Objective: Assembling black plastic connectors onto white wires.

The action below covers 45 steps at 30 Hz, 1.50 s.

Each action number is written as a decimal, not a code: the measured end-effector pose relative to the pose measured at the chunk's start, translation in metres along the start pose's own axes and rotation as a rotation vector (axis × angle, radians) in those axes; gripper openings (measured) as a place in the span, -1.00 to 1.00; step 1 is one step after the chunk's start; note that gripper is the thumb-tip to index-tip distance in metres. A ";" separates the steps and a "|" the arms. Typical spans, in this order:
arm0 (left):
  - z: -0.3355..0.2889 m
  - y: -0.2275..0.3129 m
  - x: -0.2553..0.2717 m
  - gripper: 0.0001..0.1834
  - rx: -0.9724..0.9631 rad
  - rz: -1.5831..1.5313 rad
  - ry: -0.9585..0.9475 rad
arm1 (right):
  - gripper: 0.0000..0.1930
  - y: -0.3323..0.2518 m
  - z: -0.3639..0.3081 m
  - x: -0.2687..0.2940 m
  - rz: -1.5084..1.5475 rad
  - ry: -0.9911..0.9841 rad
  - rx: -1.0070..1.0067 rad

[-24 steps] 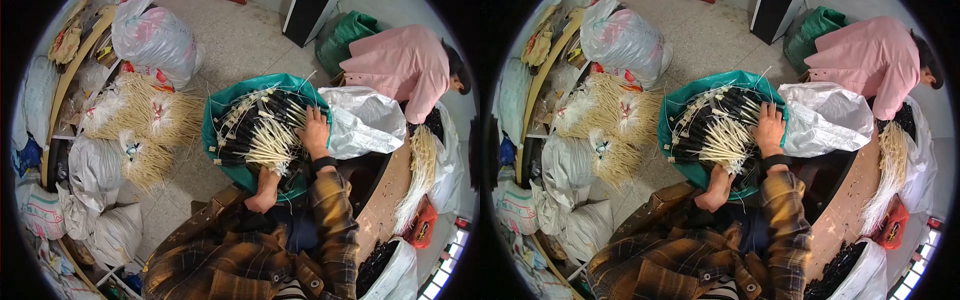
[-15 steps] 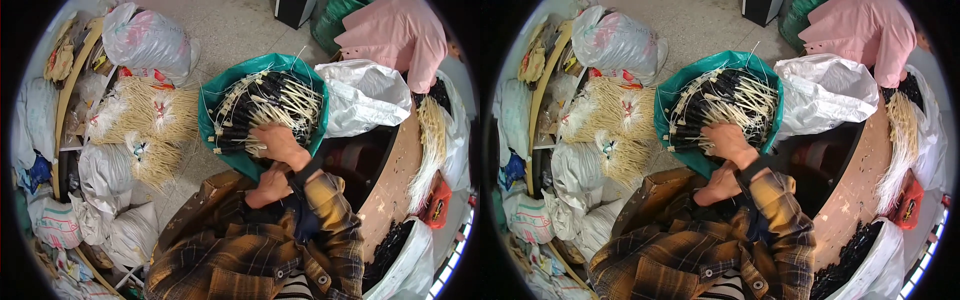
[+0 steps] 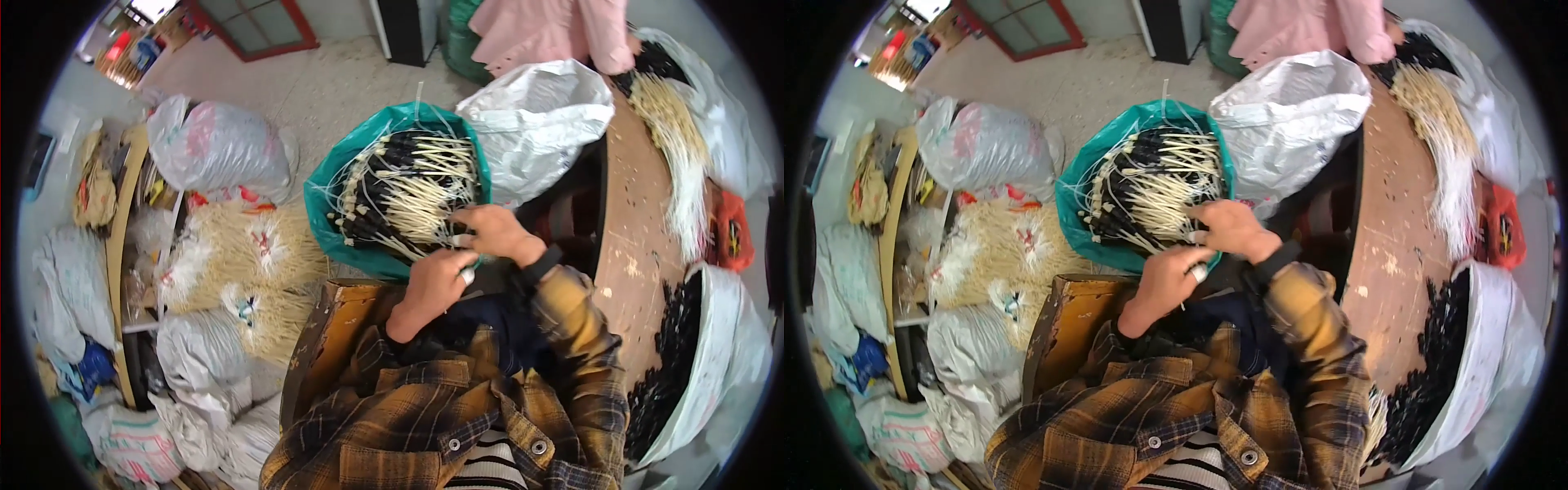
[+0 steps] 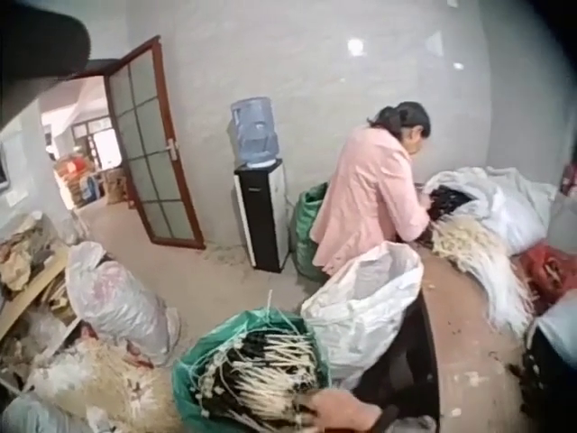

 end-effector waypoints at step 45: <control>0.146 0.329 -0.545 -0.12 -0.958 0.246 -0.988 | -0.59 0.035 -0.649 -0.105 -0.163 1.420 -2.037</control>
Point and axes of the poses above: each hand's wrist, its own z-axis towards the middle knuckle, its own x-axis out of the back of the hand, y = z × x, the point moved 2 cm from there along z, towards the middle knuckle, and after that the axes turned 10 degrees about -x, right-handed, at the moved point
